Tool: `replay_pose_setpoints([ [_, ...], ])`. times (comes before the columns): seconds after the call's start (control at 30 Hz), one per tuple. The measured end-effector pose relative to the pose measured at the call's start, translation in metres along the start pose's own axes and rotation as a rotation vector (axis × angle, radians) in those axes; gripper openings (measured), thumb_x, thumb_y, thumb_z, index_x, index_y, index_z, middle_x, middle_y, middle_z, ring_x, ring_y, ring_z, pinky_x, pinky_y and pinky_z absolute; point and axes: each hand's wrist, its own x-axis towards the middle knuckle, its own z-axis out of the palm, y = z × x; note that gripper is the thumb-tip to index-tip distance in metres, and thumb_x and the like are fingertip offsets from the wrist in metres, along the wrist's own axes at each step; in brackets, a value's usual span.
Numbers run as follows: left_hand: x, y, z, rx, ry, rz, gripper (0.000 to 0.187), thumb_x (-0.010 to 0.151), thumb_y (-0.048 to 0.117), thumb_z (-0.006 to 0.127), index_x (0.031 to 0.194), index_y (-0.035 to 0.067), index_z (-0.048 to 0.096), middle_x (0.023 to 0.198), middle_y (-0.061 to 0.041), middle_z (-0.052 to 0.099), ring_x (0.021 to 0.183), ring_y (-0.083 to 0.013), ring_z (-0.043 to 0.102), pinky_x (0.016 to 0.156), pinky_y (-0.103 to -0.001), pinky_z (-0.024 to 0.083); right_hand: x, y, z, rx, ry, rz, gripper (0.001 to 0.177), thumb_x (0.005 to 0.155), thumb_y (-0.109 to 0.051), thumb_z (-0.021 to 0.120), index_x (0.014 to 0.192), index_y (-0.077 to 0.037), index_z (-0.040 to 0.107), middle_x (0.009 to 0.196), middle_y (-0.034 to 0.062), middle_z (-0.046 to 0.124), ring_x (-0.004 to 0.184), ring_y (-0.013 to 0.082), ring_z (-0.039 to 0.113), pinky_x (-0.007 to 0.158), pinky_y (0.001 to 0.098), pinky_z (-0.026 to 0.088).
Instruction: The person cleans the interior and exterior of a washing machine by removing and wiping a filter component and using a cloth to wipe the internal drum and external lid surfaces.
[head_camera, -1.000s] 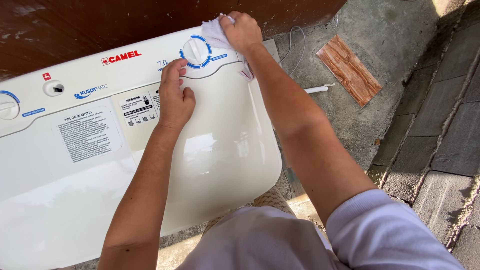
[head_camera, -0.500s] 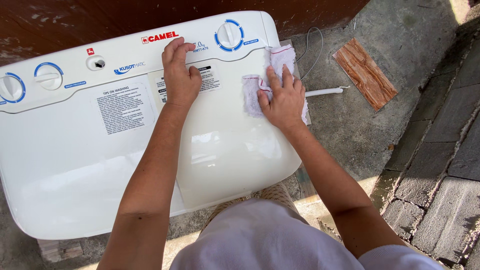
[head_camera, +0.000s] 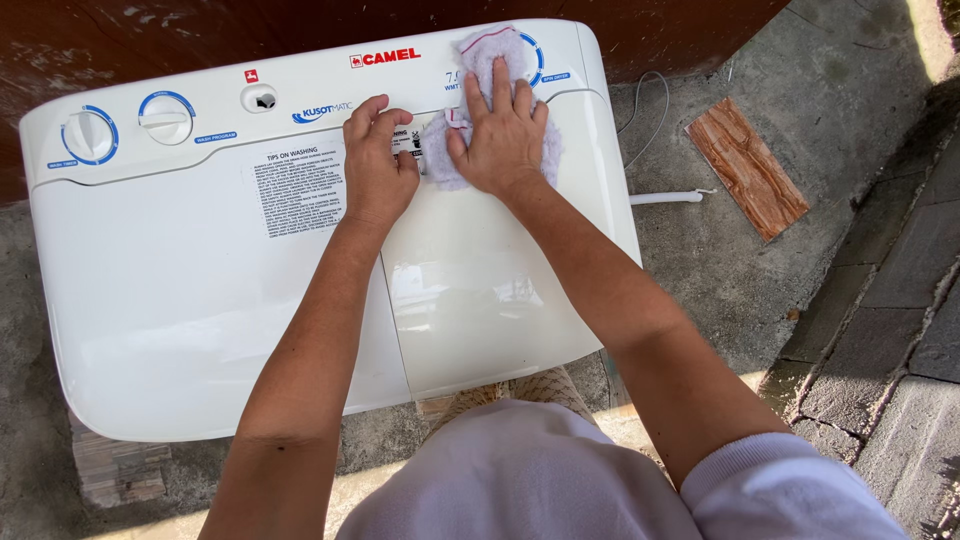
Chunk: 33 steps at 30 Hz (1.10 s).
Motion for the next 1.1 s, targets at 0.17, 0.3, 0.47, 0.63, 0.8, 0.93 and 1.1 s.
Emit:
replay_pose_setpoints([
  [0.17,-0.008,0.002,-0.004,0.004,-0.041,-0.035,0.044,0.078,-0.013,0.064,0.119,0.004,0.067,0.146,-0.014,0.047,0.134,-0.0305,0.047,0.087,-0.030,0.060,0.041,0.004,0.014,-0.007,0.023,0.010,0.075,0.090,-0.046,0.064,0.152,-0.006,0.047,0.155,0.0274,0.036,0.128,0.0433,0.040,0.093,0.0518,0.036],
  [0.3,-0.010,-0.009,-0.003,0.123,0.029,0.015,0.048,0.077,-0.011,0.068,0.123,0.001,0.066,0.145,-0.016,0.047,0.133,-0.0326,0.047,0.104,-0.037,0.053,0.017,0.009,0.012,0.053,0.078,-0.047,0.067,0.094,-0.041,0.065,0.151,-0.010,0.053,0.157,0.0221,0.042,0.126,0.0405,0.043,0.095,0.0512,0.036],
  [0.47,-0.008,-0.016,-0.012,0.140,-0.044,-0.124,0.052,0.075,-0.010,0.068,0.126,-0.002,0.062,0.145,-0.019,0.045,0.129,-0.0333,0.047,0.101,-0.037,0.053,-0.060,0.035,-0.021,0.040,0.072,-0.001,0.064,0.094,-0.041,0.067,0.149,-0.011,0.058,0.153,0.0220,0.047,0.126,0.0425,0.044,0.098,0.0520,0.035],
  [0.63,-0.008,-0.025,-0.018,0.173,0.014,-0.141,0.067,0.078,-0.011,0.068,0.141,-0.003,0.047,0.145,-0.022,0.045,0.133,-0.0351,0.048,0.106,-0.039,0.051,-0.092,0.043,-0.042,-0.043,0.030,0.085,0.067,0.092,-0.045,0.069,0.148,-0.009,0.058,0.149,0.0260,0.049,0.121,0.0445,0.043,0.097,0.0549,0.033],
  [0.8,-0.007,-0.023,-0.021,0.154,0.017,-0.210,0.079,0.080,-0.012,0.064,0.151,-0.002,0.031,0.142,-0.024,0.047,0.130,-0.0374,0.055,0.104,-0.041,0.053,-0.062,0.017,-0.038,0.056,-0.015,-0.075,0.073,0.087,-0.049,0.073,0.147,-0.013,0.057,0.132,0.0203,0.054,0.122,0.0406,0.044,0.099,0.0543,0.032],
  [0.93,-0.006,-0.018,-0.028,0.100,0.024,-0.232,0.076,0.079,-0.014,0.060,0.149,-0.001,0.033,0.144,-0.025,0.046,0.125,-0.0379,0.059,0.094,-0.040,0.058,0.003,0.009,-0.018,0.217,-0.065,-0.176,0.090,0.080,-0.057,0.078,0.152,-0.008,0.052,0.130,0.0205,0.053,0.122,0.0413,0.043,0.099,0.0539,0.033],
  [1.1,-0.016,-0.028,-0.045,0.149,0.086,-0.232,0.066,0.080,-0.015,0.059,0.142,-0.002,0.044,0.142,-0.022,0.050,0.125,-0.0357,0.059,0.098,-0.040,0.056,0.058,0.003,0.021,0.075,0.194,-0.369,0.082,0.086,-0.059,0.079,0.150,-0.013,0.055,0.146,0.0228,0.049,0.131,0.0456,0.040,0.104,0.0575,0.031],
])
